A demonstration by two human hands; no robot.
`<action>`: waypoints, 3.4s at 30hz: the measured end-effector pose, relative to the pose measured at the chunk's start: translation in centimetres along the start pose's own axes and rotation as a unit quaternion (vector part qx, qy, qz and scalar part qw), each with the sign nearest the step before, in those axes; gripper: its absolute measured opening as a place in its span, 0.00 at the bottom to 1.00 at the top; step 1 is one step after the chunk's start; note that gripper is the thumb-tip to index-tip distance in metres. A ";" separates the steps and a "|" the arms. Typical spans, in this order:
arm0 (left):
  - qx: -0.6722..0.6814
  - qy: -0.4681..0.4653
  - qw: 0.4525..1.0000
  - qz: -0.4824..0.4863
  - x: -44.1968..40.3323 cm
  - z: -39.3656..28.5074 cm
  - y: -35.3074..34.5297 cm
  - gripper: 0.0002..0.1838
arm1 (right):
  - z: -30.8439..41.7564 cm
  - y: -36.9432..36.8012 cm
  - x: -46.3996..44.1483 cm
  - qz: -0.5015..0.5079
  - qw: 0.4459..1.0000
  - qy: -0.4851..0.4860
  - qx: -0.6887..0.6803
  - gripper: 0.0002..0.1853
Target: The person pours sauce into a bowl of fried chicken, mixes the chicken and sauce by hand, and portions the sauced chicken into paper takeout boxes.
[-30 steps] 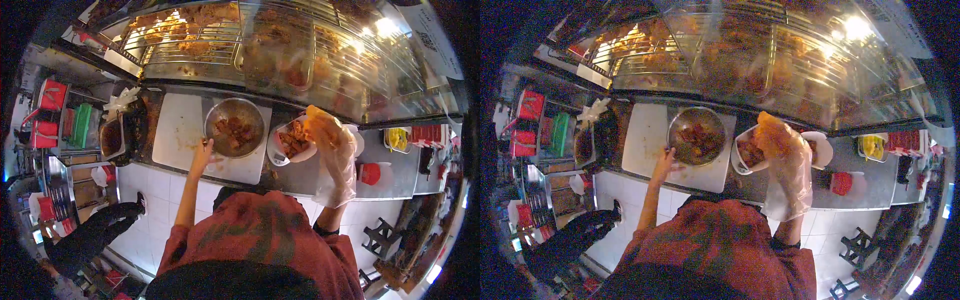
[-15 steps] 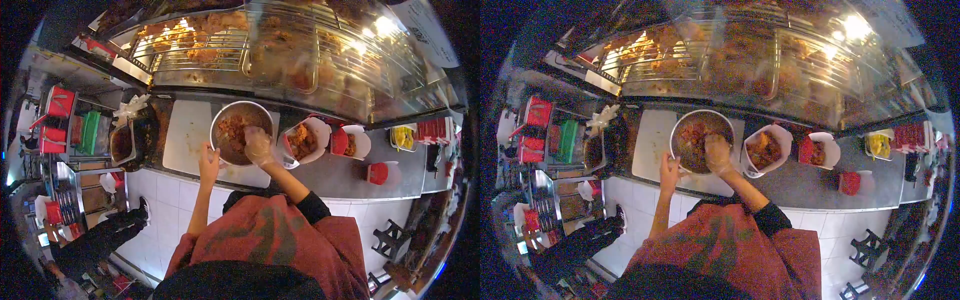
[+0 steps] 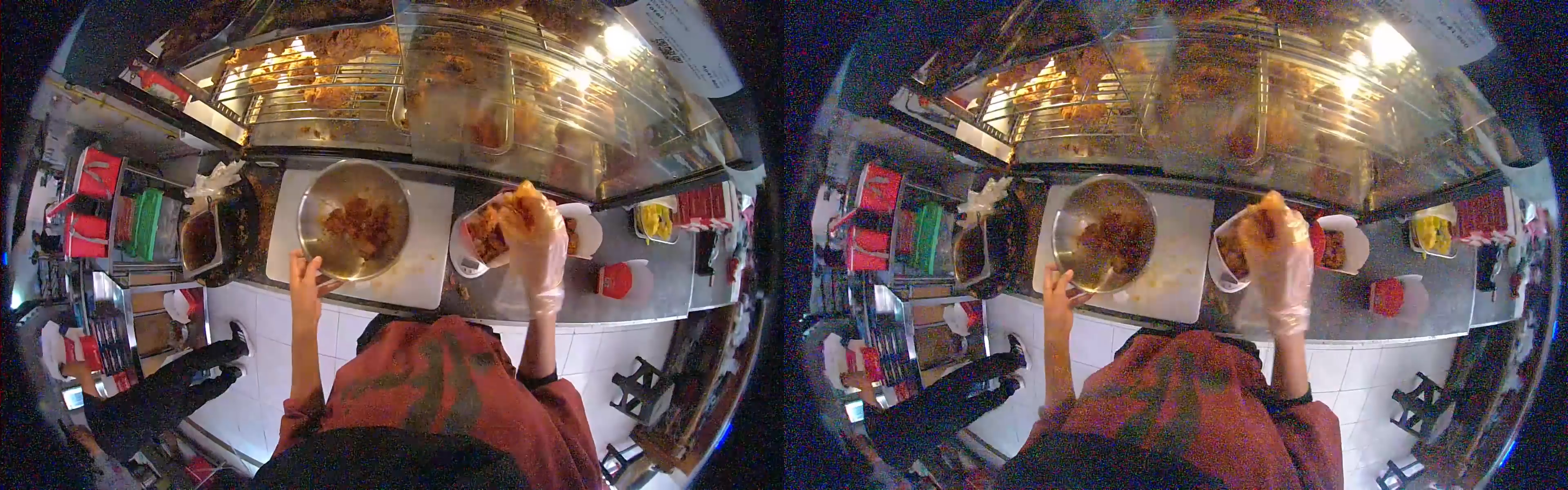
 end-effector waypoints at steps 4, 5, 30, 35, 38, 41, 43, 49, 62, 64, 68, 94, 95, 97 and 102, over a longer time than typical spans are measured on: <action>0.012 -0.015 0.999 -0.043 -0.9 -1.4 1.8 0.13 | -2.7 -2.1 2.6 0.172 0.984 -0.024 -0.029 0.12; 0.009 -0.015 0.996 -0.088 -0.7 -2.2 2.5 0.12 | -3.6 -2.4 3.6 0.206 0.974 -0.081 -0.041 0.13; -0.169 -0.477 0.784 0.359 9.4 -62.3 -15.8 0.22 | -2.0 12.8 3.6 -0.061 0.993 -0.054 -0.085 0.10; -0.127 -0.386 0.853 0.327 8.0 -59.8 -22.9 0.20 | -8.0 14.8 7.9 -0.100 0.941 -0.260 -0.194 0.11; -0.408 -0.770 0.470 0.138 10.9 -55.5 -23.2 0.14 | -8.1 17.7 8.7 -0.058 0.976 -0.191 -0.089 0.12; -0.280 -0.669 0.669 0.164 11.9 -45.7 -19.3 0.13 | -8.6 18.9 9.4 -0.123 0.899 -0.358 -0.220 0.13; -0.277 -0.643 0.696 0.161 13.3 -40.1 -16.6 0.12 | -8.4 19.3 8.8 -0.118 0.893 -0.355 -0.250 0.13; -0.351 -0.637 0.671 0.143 18.4 -28.0 -11.0 0.11 | -9.9 21.1 8.9 -0.124 0.867 -0.406 -0.262 0.14; -0.491 -0.534 0.655 0.214 20.7 -18.6 -18.3 0.11 | -8.0 -3.8 4.1 0.137 0.984 0.021 -0.112 0.14; -0.570 -0.213 0.709 0.357 14.1 -7.6 -18.6 0.10 | -7.4 -6.2 5.5 0.176 0.981 0.085 -0.012 0.15; -0.353 -0.216 0.832 0.369 2.5 10.5 -17.1 0.18 | -9.1 -9.8 10.1 0.136 0.939 -0.111 -0.295 0.14; -0.202 0.007 0.871 0.449 24.8 12.8 -34.0 0.27 | -29.9 35.1 7.4 -0.178 0.838 -0.499 -0.127 0.09; -0.213 0.011 0.853 0.476 25.8 14.2 -34.7 0.27 | -29.6 35.0 6.6 -0.172 0.850 -0.480 -0.129 0.10; -0.228 -0.145 0.853 0.448 25.2 16.7 -35.3 0.33 | -28.9 34.8 5.1 -0.139 0.874 -0.453 -0.105 0.12; -0.226 -0.249 0.842 0.422 23.3 22.5 -35.7 0.37 | -26.1 34.3 3.5 -0.139 0.876 -0.439 -0.139 0.13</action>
Point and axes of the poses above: each hand's wrist, its own x-axis away from the middle knuckle, its own y-axis out of the back of the hand, z = x × y, the point moved 7 cm from there along -x, towards the middle knuckle, and after that the axes turned 15 degrees about -z, right-handed, at the moved point
